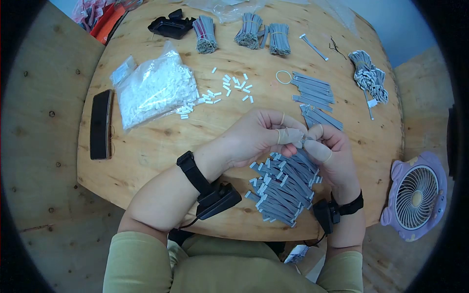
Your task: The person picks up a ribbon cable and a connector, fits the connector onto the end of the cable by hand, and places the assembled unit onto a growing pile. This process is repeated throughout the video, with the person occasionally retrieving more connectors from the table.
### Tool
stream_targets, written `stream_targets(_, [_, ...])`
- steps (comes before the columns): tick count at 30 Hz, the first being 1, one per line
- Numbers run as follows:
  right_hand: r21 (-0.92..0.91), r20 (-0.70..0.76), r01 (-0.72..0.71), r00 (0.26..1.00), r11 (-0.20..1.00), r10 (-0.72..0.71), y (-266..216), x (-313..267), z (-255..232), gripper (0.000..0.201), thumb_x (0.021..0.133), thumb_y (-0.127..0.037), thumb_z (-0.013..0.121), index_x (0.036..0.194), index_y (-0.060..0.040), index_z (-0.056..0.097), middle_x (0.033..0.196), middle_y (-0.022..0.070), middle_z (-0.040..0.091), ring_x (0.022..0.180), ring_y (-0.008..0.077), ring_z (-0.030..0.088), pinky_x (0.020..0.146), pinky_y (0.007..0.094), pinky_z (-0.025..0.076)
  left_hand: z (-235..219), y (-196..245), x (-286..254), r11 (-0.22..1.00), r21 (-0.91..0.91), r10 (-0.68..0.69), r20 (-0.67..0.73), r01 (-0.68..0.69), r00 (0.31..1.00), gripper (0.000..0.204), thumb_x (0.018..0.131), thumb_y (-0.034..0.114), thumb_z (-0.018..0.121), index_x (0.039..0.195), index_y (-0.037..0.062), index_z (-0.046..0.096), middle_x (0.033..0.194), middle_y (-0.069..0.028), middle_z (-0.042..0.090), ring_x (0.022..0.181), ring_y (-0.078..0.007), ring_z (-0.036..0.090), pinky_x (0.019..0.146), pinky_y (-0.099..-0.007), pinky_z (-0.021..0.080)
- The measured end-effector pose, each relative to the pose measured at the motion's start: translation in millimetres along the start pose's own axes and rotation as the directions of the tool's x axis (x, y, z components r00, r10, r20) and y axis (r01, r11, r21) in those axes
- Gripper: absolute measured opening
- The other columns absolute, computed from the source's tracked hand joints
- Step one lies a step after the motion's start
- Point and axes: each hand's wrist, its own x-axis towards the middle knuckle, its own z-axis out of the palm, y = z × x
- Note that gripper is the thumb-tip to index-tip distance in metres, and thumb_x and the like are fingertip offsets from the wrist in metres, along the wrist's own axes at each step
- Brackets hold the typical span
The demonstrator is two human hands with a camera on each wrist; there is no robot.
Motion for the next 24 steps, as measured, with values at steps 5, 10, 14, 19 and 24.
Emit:
stream_targets(5, [0.001, 0.01, 0.004, 1.0, 1.0, -0.004, -1.8, -1.0, 1.2, 0.01, 0.075, -0.01, 0.062, 0.079, -0.0031, 0.055, 0.069, -0.0015, 0.056, 0.06, 0.0021, 0.05, 0.053, 0.0154, 0.039, 0.9, 0.8, -0.4, 1.0, 0.012, -0.008, -0.006, 0.008, 1.0, 0.018, 0.08, 0.007, 0.056, 0.095, -0.0017, 0.058, 0.076, -0.0065, 0.059, 0.066, -0.0101, 0.057, 0.061, -0.0205, 0.048])
stream_targets(10, [-0.003, 0.002, 0.01, 1.0, 1.0, -0.01, -1.3, -1.6, 0.9, 0.01, 0.075, -0.009, 0.061, 0.079, -0.003, 0.055, 0.069, -0.0013, 0.056, 0.06, 0.0021, 0.05, 0.053, 0.0154, 0.039, 1.9, 1.2, -0.5, 1.0, 0.027, 0.001, -0.009, 0.0, 1.0, 0.018, 0.08, 0.007, 0.056, 0.095, -0.002, 0.058, 0.076, -0.0069, 0.059, 0.065, -0.0101, 0.057, 0.06, -0.0205, 0.048])
stream_targets(14, [-0.014, -0.015, 0.023, 1.0, 1.0, -0.023, -0.9, -1.8, 1.9, 0.009, 0.075, -0.009, 0.061, 0.078, -0.0032, 0.055, 0.069, -0.0017, 0.056, 0.06, 0.0018, 0.05, 0.053, 0.0153, 0.039, 1.7, 1.3, -0.8, 0.998, 0.063, 0.013, -0.02, -0.012, 1.0, 0.018, 0.079, 0.007, 0.056, 0.094, -0.0024, 0.058, 0.076, -0.0074, 0.059, 0.065, -0.0106, 0.057, 0.061, -0.021, 0.049])
stream_targets(19, [-0.074, -0.049, 0.021, 0.998, 0.997, -0.025, 0.6, -2.3, 0.4, 0.009, 0.076, -0.009, 0.06, 0.077, -0.0033, 0.054, 0.068, -0.0027, 0.055, 0.058, 0.0012, 0.048, 0.053, 0.015, 0.038, 2.4, 2.9, -1.8, 0.994, 0.1, 0.041, -0.017, -0.039, 0.999, 0.018, 0.078, 0.006, 0.058, 0.094, -0.0029, 0.058, 0.079, -0.0095, 0.06, 0.067, -0.0118, 0.058, 0.063, -0.0218, 0.049])
stream_targets(24, [-0.11, -0.069, 0.05, 0.996, 0.993, -0.058, 0.9, -2.5, 3.4, 0.008, 0.077, -0.009, 0.059, 0.076, -0.0032, 0.053, 0.067, -0.0031, 0.054, 0.058, 0.0006, 0.047, 0.052, 0.0148, 0.037, 0.0, 0.4, 0.6, 0.981, 0.173, 0.084, 0.002, -0.083, 0.996, 0.02, 0.077, 0.004, 0.059, 0.095, -0.0031, 0.058, 0.082, -0.0103, 0.061, 0.068, -0.0124, 0.058, 0.064, -0.0223, 0.049])
